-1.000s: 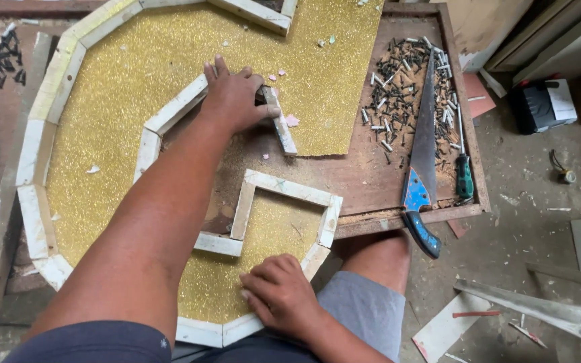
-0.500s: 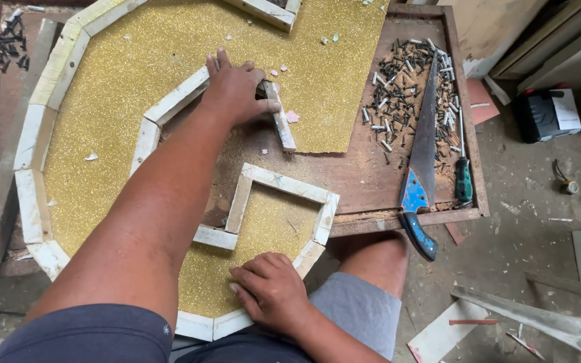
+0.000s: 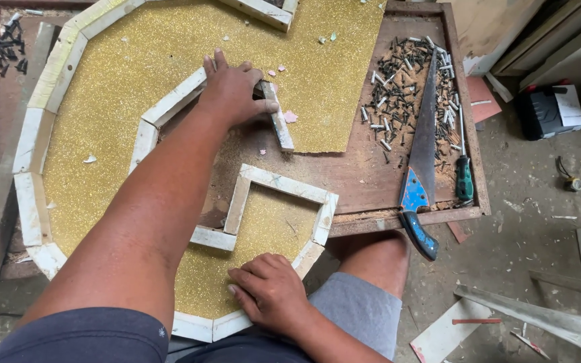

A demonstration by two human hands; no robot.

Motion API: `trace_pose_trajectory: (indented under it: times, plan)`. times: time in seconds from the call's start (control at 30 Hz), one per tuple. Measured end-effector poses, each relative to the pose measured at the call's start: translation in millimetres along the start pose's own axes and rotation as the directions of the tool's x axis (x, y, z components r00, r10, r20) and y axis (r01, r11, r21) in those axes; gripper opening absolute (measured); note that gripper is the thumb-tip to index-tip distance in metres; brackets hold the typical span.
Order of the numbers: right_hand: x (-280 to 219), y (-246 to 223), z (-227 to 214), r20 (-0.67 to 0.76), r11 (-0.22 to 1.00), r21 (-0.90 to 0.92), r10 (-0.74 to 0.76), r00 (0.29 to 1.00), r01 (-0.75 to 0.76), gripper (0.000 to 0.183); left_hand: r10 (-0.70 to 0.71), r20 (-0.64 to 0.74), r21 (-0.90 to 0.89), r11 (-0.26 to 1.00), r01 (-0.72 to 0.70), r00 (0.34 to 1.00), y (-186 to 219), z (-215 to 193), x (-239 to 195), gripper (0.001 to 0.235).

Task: Using a hand saw to cut a wooden strip that is part of a large decorative letter G on a workbench.

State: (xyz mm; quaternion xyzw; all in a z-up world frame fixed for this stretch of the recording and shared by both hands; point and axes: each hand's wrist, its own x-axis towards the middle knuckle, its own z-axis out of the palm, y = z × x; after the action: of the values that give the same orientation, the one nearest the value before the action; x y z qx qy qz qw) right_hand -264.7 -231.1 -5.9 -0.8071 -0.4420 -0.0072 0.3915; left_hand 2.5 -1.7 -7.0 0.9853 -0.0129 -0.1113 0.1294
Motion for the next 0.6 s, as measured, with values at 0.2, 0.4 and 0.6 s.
trace_pose_trajectory:
  times: [0.2,0.4,0.6]
  plan:
    - [-0.3,-0.3,0.0,0.003,1.0,0.003,0.007,1.0,-0.007,0.017,-0.003,0.013,-0.002,1.0,0.003,1.0,0.3,-0.5,0.7,0.086]
    - [-0.7,-0.4,0.0,0.019,1.0,-0.005,0.012,1.0,-0.012,0.017,-0.006,0.004,-0.011,1.0,0.006,1.0,0.1,-0.4,0.8,0.085]
    - [-0.8,0.5,1.0,0.013,1.0,-0.007,0.006,1.0,-0.006,0.017,0.0,-0.001,-0.013,1.0,0.0,1.0,-0.3,-0.1,0.1,0.088]
